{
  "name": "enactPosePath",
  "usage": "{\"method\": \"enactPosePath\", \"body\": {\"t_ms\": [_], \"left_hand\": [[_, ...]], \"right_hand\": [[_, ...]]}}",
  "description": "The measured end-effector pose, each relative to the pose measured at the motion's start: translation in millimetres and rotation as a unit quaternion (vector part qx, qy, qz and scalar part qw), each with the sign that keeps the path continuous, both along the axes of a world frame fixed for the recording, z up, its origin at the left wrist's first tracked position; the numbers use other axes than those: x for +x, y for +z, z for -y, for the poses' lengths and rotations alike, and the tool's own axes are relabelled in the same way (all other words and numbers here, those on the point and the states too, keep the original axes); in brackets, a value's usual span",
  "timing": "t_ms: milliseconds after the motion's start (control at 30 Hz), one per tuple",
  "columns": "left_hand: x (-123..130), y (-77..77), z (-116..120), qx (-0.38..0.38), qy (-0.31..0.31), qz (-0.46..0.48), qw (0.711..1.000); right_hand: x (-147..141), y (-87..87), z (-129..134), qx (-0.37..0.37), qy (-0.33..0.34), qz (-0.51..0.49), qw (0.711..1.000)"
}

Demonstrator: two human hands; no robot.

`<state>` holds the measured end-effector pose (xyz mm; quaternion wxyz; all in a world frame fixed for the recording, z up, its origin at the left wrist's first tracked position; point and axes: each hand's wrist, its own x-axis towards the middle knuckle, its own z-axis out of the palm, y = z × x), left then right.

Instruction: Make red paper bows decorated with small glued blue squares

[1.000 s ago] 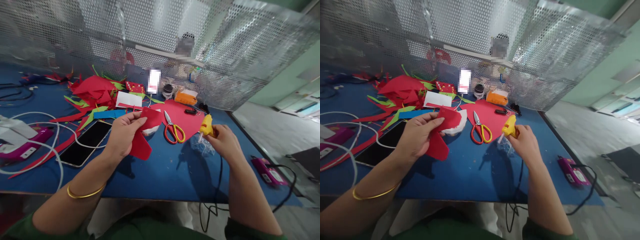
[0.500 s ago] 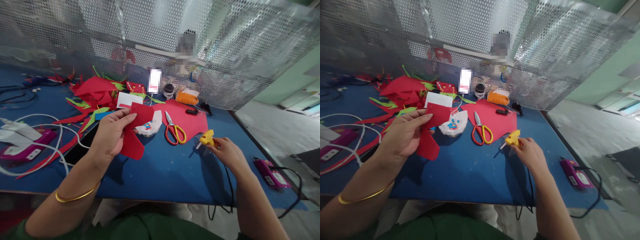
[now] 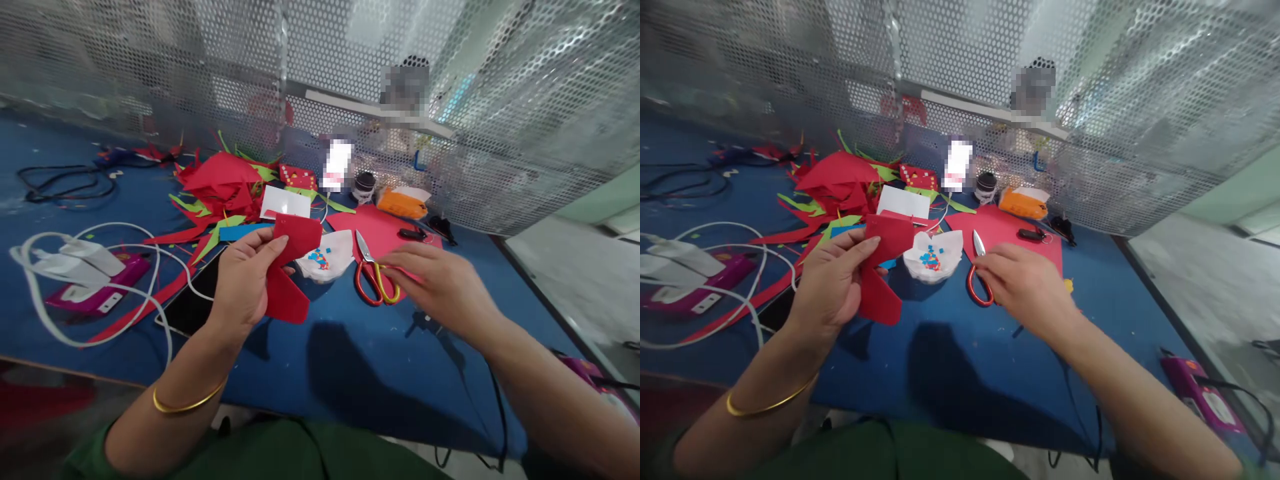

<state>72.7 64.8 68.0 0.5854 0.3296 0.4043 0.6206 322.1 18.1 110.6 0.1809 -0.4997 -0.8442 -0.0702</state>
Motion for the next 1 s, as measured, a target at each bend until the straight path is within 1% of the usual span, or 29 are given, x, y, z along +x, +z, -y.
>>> {"method": "enactPosePath", "body": {"t_ms": [33,67,133,200,300,400,500,767,1000], "left_hand": [[-0.1,-0.7,0.1,-0.001,-0.003,-0.002,1.0],[-0.1,-1.5,-0.1,-0.002,-0.006,-0.003,1.0],[0.2,-3.4,-1.1,-0.004,-0.005,-0.004,1.0],[0.4,-5.3,-2.5,-0.009,-0.002,-0.011,1.0],[0.3,-7.4,-3.6,-0.013,-0.002,-0.021,1.0],[-0.4,-8.6,-3.4,-0.01,-0.008,-0.021,1.0],[-1.3,-9.8,-2.6,-0.007,-0.016,-0.016,1.0],[-1.1,-9.9,-3.0,-0.013,-0.016,0.004,1.0],[-1.0,-10.2,-3.8,-0.013,-0.01,-0.001,1.0]], "right_hand": [[-13.2,-0.8,-19.1,-0.028,0.012,0.046,0.998],[-25.5,-3.1,-37.9,-0.054,0.007,0.103,0.993],[-46.5,-11.5,-71.6,-0.119,-0.006,0.238,0.964],[-61.5,-22.1,-96.7,-0.142,0.008,0.275,0.951],[-72.6,-36.6,-117.2,-0.157,0.014,0.308,0.938],[-74.9,-45.9,-124.4,-0.161,0.012,0.327,0.931],[-75.4,-50.6,-126.7,-0.16,0.012,0.336,0.928],[-77.4,-55.0,-124.1,-0.153,0.021,0.34,0.928],[-74.5,-59.8,-126.5,-0.156,-0.01,0.309,0.938]]}}
